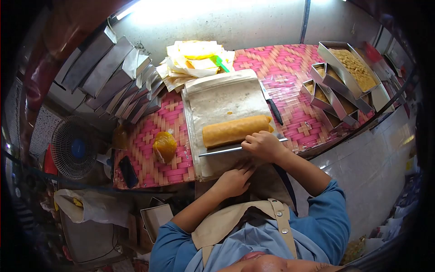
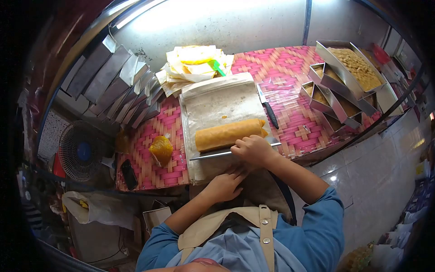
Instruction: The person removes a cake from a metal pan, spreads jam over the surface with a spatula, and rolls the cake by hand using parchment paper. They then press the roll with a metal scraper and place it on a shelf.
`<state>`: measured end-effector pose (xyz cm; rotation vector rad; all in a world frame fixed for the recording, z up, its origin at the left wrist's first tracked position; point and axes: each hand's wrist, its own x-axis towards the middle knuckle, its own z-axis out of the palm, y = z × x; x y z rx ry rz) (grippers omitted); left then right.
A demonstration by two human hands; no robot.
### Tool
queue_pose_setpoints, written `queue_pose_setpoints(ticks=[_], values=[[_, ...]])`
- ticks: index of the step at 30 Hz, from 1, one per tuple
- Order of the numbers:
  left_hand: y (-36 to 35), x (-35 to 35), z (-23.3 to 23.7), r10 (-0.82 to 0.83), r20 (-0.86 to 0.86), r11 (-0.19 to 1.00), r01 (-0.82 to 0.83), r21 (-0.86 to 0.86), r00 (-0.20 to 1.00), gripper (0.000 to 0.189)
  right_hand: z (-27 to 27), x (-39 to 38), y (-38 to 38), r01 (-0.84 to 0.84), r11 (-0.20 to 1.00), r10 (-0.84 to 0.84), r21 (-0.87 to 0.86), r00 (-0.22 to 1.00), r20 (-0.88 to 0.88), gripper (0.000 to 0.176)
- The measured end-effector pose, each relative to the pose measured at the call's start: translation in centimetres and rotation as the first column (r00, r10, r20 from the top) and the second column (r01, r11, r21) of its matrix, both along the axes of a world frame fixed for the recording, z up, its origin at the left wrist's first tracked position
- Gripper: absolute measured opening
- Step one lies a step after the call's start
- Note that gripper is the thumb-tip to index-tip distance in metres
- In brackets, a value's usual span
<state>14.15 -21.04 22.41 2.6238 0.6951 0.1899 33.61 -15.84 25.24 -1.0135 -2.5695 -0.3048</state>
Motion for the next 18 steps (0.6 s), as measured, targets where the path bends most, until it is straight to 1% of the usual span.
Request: queue_pose_setpoints(ticks=[2, 4, 5, 6, 7, 8, 9, 10, 11, 12, 13, 14, 15, 16, 17, 18], values=[[0.0, 0.2, 1.0, -0.014, -0.039, 1.0, 0.015, 0.018, 0.999, 0.061, -0.4, 0.1, 0.4, -0.013, 1.0, 0.013, 0.016, 1.0, -0.006, 0.005], [0.1, 0.5, 2.9, -0.007, -0.212, 0.997, -0.011, -0.081, 0.977, 0.058, -0.5, 0.3, 0.4, -0.034, 0.999, 0.034, 0.036, 0.999, -0.014, 0.005], [0.7, 0.3, 3.8, -0.002, -0.221, 0.997, -0.014, -0.074, 0.975, 0.058, -0.5, 0.4, 0.0, -0.035, 0.999, 0.035, 0.014, 0.999, -0.012, 0.004], [1.7, 0.0, 4.9, -0.136, -0.232, 0.964, 0.074, -0.255, 0.963, 0.055, -0.4, 0.6, -0.5, -0.037, 0.999, 0.037, -0.007, 0.999, -0.008, 0.004], [3.0, -0.1, 6.5, -0.269, -0.215, 0.891, 0.158, -0.426, 0.939, 0.053, 0.0, 0.9, -1.0, -0.036, 0.999, 0.036, 0.006, 0.999, -0.011, 0.004], [4.2, -0.1, 10.0, -0.311, -0.076, 0.705, 0.176, -0.687, 0.947, 0.046, 0.6, 1.3, -1.9, -0.048, 0.996, 0.048, -0.077, 0.999, 0.001, 0.004], [5.5, -0.5, 12.1, -0.297, 0.099, 0.674, 0.282, -0.683, 0.95, 0.039, 1.2, 1.9, -3.0, -0.052, 0.985, 0.055, -0.163, 0.998, 0.012, 0.004], [7.2, -0.4, 12.8, -0.225, 0.229, 0.826, 0.31, -0.47, 0.947, 0.03, 1.8, 2.5, -4.1, -0.021, 0.968, 0.017, -0.252, 1.0, -0.018, 0.005], [9.3, -0.3, 13.0, -0.09, 0.295, 0.933, 0.184, -0.309, 0.951, 0.029, 2.5, 3.1, -5.1, 0.008, 0.94, -0.025, -0.341, 0.999, -0.046, 0.006], [12.1, 0.0, 12.6, 0.032, 0.389, 0.988, 0.029, -0.151, 0.921, 0.028, 3.5, 3.9, -6.1, 0.043, 0.901, -0.058, -0.432, 0.998, -0.022, 0.008], [16.3, 0.4, 11.2, 0.072, 0.385, 0.996, -0.089, 0.027, 0.92, 0.031, 4.1, 4.7, -7.0, 0.064, 0.903, -0.079, -0.424, 0.997, -0.017, 0.008], [20.0, 0.8, 10.5, 0.091, 0.345, 0.975, -0.154, 0.161, 0.934, 0.039, 4.5, 5.5, -8.0, 0.099, 0.889, -0.143, -0.447, 0.987, -0.066, 0.008], [23.3, 1.2, 9.1, 0.201, 0.288, 0.938, -0.269, 0.22, 0.936, 0.047, 5.1, 6.2, -9.0, 0.131, 0.872, -0.206, -0.471, 0.972, -0.112, 0.007], [26.5, 1.2, 7.3, 0.289, 0.199, 0.876, -0.343, 0.339, 0.936, 0.051, 6.0, 6.9, -10.0, 0.149, 0.85, -0.274, -0.505, 0.944, -0.184, 0.01], [29.7, 1.2, 5.1, 0.386, 0.109, 0.833, -0.396, 0.387, 0.916, 0.057, 6.4, 7.5, -10.8, 0.166, 0.852, -0.289, -0.497, 0.94, -0.181, 0.01], [30.9, 1.6, 5.0, 0.474, 0.01, 0.804, -0.437, 0.402, 0.881, 0.059, 6.5, 8.0, -11.7, 0.201, 0.823, -0.38, -0.531, 0.89, -0.253, 0.012]])
